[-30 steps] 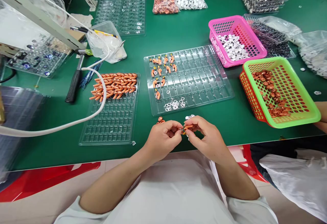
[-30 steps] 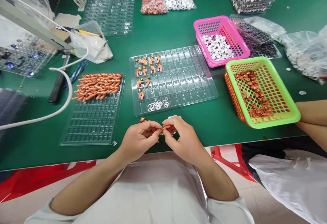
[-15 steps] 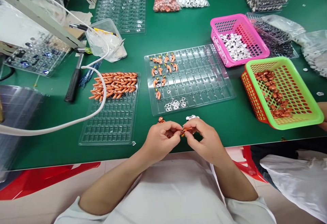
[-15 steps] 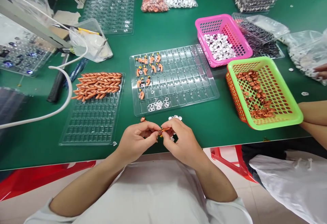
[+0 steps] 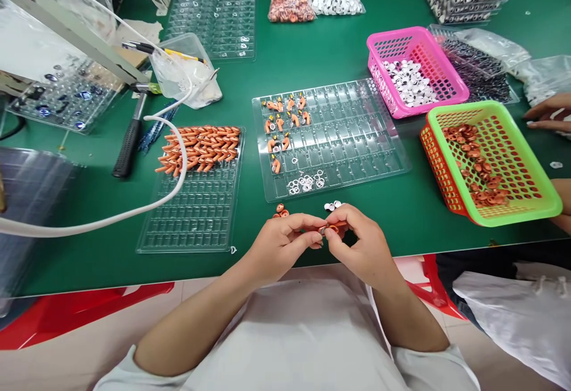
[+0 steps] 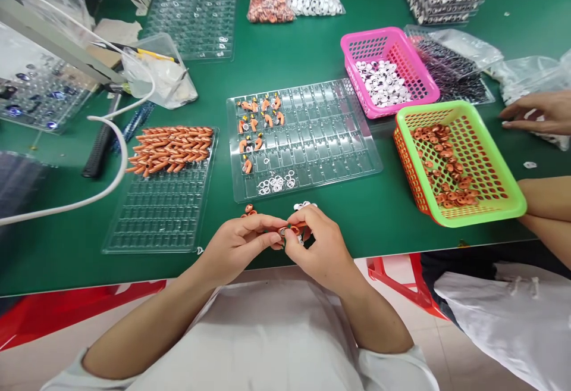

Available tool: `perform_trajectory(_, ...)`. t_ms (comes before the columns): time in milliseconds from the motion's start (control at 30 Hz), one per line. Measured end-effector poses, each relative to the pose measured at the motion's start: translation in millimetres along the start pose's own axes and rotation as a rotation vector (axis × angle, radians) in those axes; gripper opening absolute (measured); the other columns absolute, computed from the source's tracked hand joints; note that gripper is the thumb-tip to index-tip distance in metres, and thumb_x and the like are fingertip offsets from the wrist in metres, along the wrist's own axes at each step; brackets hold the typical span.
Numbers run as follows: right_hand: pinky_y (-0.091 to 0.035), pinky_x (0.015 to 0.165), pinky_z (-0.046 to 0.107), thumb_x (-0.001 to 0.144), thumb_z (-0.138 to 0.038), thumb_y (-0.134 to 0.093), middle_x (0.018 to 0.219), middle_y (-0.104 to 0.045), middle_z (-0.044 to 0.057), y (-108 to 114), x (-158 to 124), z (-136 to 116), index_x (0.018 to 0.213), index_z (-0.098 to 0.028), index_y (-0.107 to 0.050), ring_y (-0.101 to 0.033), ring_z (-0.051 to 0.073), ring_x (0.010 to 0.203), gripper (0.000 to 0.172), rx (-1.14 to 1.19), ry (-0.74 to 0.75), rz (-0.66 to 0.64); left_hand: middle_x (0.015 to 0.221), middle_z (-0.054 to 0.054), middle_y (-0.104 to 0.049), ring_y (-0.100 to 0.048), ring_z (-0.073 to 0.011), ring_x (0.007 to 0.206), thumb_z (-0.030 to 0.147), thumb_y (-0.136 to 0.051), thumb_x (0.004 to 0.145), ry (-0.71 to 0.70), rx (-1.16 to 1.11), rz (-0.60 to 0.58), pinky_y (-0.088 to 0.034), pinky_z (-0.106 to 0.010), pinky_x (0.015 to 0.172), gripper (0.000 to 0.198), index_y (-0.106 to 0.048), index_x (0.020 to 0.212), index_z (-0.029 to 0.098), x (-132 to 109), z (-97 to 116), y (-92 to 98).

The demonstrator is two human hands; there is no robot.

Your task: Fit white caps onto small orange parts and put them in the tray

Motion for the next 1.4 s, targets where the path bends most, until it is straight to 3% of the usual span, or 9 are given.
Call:
perform_trajectory(267, -0.047, 0.062, 0.024, 0.081, -0.014, -0.062, 0.079, -0.060, -0.001, 3, 1, -6, 0.084, -0.021, -0.056, -0.056, 0.012, 0.068, 0.010, 0.043, -0.027, -0.041, 0.081, -0.002, -0.078, -0.072, -0.0111, 0.070, 0.013, -0.069, 0.084, 0.012, -0.172, 0.007, -0.061, -0.019, 0.071, 0.013, -0.077, 0.094, 0.016, 1, -3, 0.0)
perform_trajectory(467, -0.042, 0.062, 0.025, 0.084, -0.014, -0.059, 0.072, -0.056, -0.002, 4, 2, -10, 0.077, -0.021, -0.052, -0.050, 0.012, 0.067, 0.012, -0.047, 0.061, -0.024, 0.083, -0.003, -0.079, -0.074, -0.0127, 0.073, 0.013, -0.070, 0.082, -0.032, -0.058, 0.113, -0.062, -0.019, 0.071, 0.013, -0.079, 0.092, 0.016, -2, -2, -1.8)
perform_trajectory(867, -0.042, 0.060, 0.025, 0.087, -0.013, -0.055, 0.077, -0.057, 0.000, -7, 4, -6, 0.079, -0.021, -0.053, -0.051, 0.013, 0.067, 0.012, -0.013, 0.103, -0.029, 0.083, -0.006, -0.077, -0.074, -0.0171, 0.073, 0.016, -0.062, 0.088, -0.208, 0.159, 0.199, -0.063, -0.027, 0.071, 0.015, -0.076, 0.095, 0.014, -13, -11, -3.4)
perform_trajectory(1067, -0.043, 0.061, 0.025, 0.085, -0.014, -0.058, 0.075, -0.058, -0.001, -8, 7, -8, 0.078, -0.021, -0.054, -0.053, 0.012, 0.067, 0.011, -0.015, 0.064, -0.037, 0.086, -0.006, -0.079, -0.074, -0.0169, 0.077, 0.021, -0.071, 0.083, -0.064, 0.029, 0.186, -0.062, -0.025, 0.072, 0.012, -0.076, 0.091, 0.015, -10, -3, 2.2)
perform_trajectory(1200, -0.047, 0.061, 0.024, 0.089, -0.021, -0.059, 0.080, -0.062, -0.001, -1, 6, -6, 0.089, -0.022, -0.058, -0.059, 0.012, 0.067, 0.002, 0.135, -0.030, -0.122, 0.078, -0.005, -0.077, -0.071, -0.0135, 0.065, 0.024, -0.074, 0.080, 0.077, -0.144, 0.115, -0.061, -0.023, 0.066, 0.014, -0.075, 0.088, 0.013, -4, 6, 4.1)
perform_trajectory(1400, -0.053, 0.065, 0.026, 0.093, -0.027, -0.059, 0.089, -0.066, 0.003, 10, -3, 3, 0.097, -0.023, -0.061, -0.066, 0.015, 0.075, 0.007, 0.230, -0.093, -0.124, 0.075, -0.004, -0.074, -0.067, -0.0120, 0.063, 0.025, -0.075, 0.078, 0.142, -0.189, 0.068, -0.060, -0.024, 0.065, 0.020, -0.075, 0.093, 0.012, 2, 10, -0.2)
Point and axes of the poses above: each hand's wrist, its own x-axis towards the middle knuckle, its own y-axis out of the back of the hand, z = x × y, the point moved 3 cm from there along x, towards the middle knuckle
